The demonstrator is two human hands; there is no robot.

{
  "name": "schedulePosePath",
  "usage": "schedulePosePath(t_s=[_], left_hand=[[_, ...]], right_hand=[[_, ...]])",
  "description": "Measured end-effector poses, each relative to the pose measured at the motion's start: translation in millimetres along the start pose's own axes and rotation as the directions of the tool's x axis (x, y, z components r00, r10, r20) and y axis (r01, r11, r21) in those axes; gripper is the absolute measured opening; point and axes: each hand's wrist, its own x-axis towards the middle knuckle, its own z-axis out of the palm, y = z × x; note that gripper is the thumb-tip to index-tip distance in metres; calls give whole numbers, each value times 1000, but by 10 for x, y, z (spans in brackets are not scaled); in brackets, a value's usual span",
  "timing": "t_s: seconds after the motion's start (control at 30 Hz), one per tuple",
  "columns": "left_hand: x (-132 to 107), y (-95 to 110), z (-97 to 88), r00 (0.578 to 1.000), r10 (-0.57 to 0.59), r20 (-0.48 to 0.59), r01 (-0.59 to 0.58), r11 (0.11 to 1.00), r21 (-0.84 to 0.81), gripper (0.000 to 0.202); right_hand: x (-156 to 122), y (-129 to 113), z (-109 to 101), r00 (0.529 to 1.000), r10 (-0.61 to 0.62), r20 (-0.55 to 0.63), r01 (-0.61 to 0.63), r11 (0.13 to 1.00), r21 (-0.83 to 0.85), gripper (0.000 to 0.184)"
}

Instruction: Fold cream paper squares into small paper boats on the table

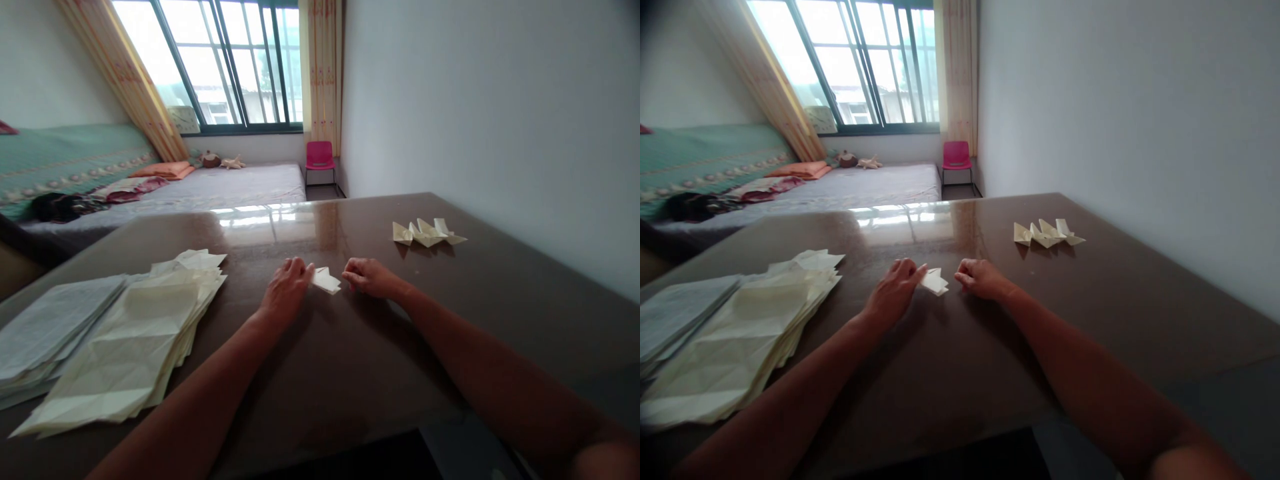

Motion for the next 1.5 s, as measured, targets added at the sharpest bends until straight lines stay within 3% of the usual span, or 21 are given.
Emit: schedulePosePath(t_s=[0.1, 0.2, 0.3, 0.4, 0.5, 0.77, 0.97, 1.17, 1.3, 1.43, 1.5], left_hand=[[-22, 104, -34, 984, 93, 151, -111, 987, 115, 30], [-61, 196, -78, 963, 130, 236, -158, 982, 102, 37], [-104, 206, -124, 946, 162, 280, -186, 981, 58, 38], [-118, 168, -123, 949, 191, 252, -206, 978, 31, 29], [-93, 127, -73, 959, 209, 194, -212, 977, -6, 23], [-23, 70, 97, 985, 134, 109, -118, 983, -143, 37], [6, 32, 185, 986, 73, 153, -42, 980, -194, 54], [22, -20, 195, 992, 80, 102, -49, 959, -278, 61], [35, -24, 186, 993, 13, 114, 28, 938, -347, 71], [42, -15, 177, 984, -95, 152, 149, 907, -393, 67], [40, -9, 168, 986, -84, 141, 136, 901, -411, 61]], right_hand=[[-13, 68, -90, 996, -15, 85, 17, 999, -29, 16], [-27, 85, -153, 978, -10, 207, 8, 1000, 11, 16], [-33, 73, -187, 971, 24, 238, -27, 1000, 9, 27], [-37, 43, -164, 982, 4, 191, -1, 1000, -18, 38], [-38, 7, -81, 985, -41, 166, 47, 998, -37, 36], [-38, -50, 41, 989, 44, 144, -16, 982, -187, 28], [-37, -84, 60, 991, 63, 121, -40, 982, -187, 32], [10, -81, 111, 987, 80, 140, -73, 996, -51, 30], [-1, -90, 73, 989, -5, 150, -14, 993, 119, 20], [-36, -53, -40, 970, -72, 233, -11, 941, 337, 18], [-46, -13, -80, 961, -74, 265, -45, 908, 416, 18]])
